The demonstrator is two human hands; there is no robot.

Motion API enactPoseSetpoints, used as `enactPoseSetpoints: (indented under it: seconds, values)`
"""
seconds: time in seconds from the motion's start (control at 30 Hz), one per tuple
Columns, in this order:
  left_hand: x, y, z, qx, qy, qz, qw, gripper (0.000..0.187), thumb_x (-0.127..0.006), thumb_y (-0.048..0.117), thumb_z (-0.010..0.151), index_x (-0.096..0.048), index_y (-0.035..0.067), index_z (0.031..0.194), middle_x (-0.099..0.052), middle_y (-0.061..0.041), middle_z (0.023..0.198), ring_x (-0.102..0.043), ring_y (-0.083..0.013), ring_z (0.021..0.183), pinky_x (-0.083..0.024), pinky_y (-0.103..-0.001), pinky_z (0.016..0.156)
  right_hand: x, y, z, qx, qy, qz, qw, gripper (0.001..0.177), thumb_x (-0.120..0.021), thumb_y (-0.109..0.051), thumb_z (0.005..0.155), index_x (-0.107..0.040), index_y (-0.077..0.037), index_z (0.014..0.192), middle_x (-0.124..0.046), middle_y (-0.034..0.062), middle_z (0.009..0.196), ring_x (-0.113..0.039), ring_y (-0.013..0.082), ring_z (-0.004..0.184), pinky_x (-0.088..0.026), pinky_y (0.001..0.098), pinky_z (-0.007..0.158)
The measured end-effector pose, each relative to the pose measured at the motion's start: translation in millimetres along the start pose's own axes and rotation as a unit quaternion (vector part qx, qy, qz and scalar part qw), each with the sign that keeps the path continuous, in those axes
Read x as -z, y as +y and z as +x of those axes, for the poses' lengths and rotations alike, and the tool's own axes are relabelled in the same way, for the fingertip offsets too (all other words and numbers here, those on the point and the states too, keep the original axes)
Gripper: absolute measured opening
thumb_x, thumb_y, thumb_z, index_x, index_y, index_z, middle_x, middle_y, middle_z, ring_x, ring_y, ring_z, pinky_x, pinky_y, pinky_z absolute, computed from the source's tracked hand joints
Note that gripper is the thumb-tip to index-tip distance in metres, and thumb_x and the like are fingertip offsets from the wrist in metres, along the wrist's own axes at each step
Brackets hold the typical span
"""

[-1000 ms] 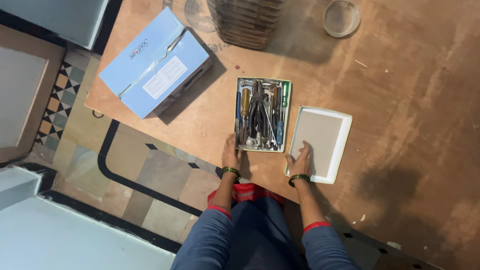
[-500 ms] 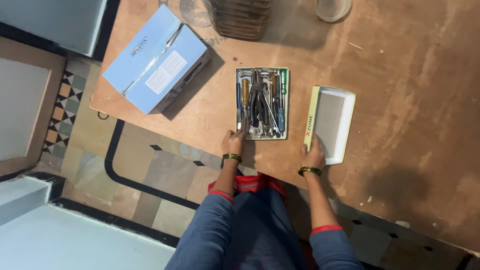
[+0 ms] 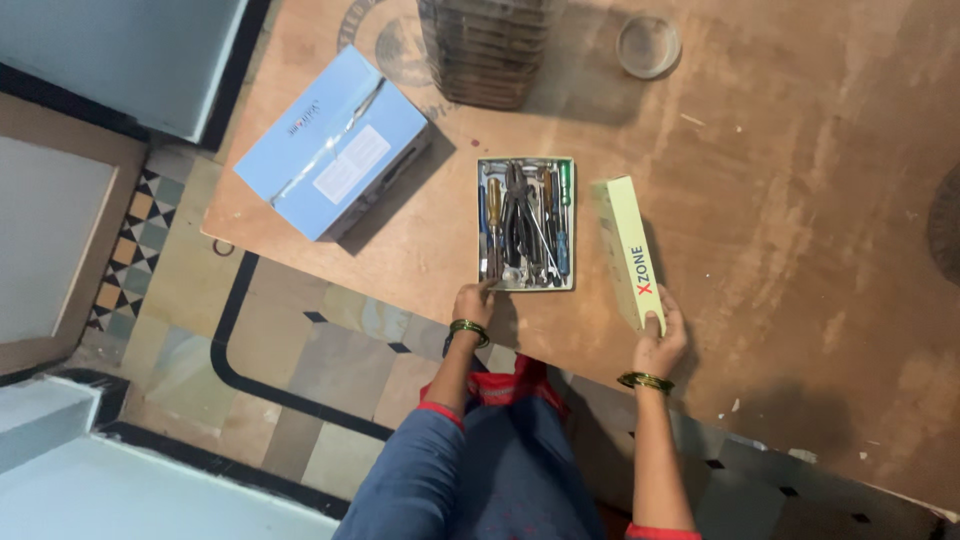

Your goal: The person places a plastic-wrapped item into a large clear jar, then closes a light blue box and secures it with tape. They open a small green box containing tools, close it, and then open the blue box again to retrieve tape and apply it to the green box.

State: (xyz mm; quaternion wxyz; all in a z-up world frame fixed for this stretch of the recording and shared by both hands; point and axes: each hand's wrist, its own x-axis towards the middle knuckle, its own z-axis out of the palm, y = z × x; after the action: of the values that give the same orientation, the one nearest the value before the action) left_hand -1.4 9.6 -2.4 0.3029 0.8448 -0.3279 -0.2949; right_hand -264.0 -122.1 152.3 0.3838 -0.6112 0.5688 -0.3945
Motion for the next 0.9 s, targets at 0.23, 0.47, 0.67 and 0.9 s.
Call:
enactPoseSetpoints:
  seconds: [0.23,0.47,0.67,0.9]
  values:
    - [8.3,45.1,21.8,0.001,-0.098,-0.488,0.867,0.053,-0.069,0.020,0.097,-0.053,0.002,0.145,-0.063,-0.016,0.140,-0.061,-0.0218,0.128,-0.047,-0.033,0.108,5.2,-61.2,22.4,-0.079,-0.096,0.358,0.925,0.059,-0.052,0.006,0.091,-0.051,0.007,0.150,-0.064,0.0132,0.131,-0.062,0.0165,0.123,-0.048,0.0279,0.109]
    - [28.7,67.9,24.7,0.000,-0.090,-0.566,0.819,0.061,-0.069,0.007,0.093,-0.048,-0.003,0.150,-0.062,-0.014,0.140,-0.062,-0.0190,0.121,-0.050,-0.031,0.103,-34.9,-11.3,23.2,-0.208,-0.058,0.347,0.913,0.052,-0.052,-0.011,0.101,-0.045,0.007,0.150,-0.059,0.0138,0.144,-0.060,0.0190,0.127,-0.046,0.0336,0.108]
    - [34.2,54.1,17.2,0.023,-0.032,-0.493,0.869,0.062,-0.072,0.001,0.088,-0.050,-0.001,0.146,-0.068,-0.016,0.127,-0.067,-0.0207,0.111,-0.055,-0.031,0.095,-80.5,36.3,16.6,-0.248,-0.163,0.226,0.928,0.063,-0.060,-0.003,0.092,-0.041,0.007,0.151,-0.061,0.0176,0.141,-0.059,0.0227,0.123,-0.043,0.0314,0.106]
    - [28.2,45.4,15.5,0.110,0.005,-0.294,0.949,0.066,-0.078,-0.002,0.079,-0.056,0.003,0.141,-0.069,-0.013,0.121,-0.066,-0.0239,0.103,-0.054,-0.034,0.092,-107.7,46.2,24.1,-0.314,-0.138,0.120,0.932,0.061,-0.058,0.000,0.092,-0.044,0.002,0.151,-0.064,0.0169,0.136,-0.063,0.0232,0.118,-0.047,0.0333,0.101]
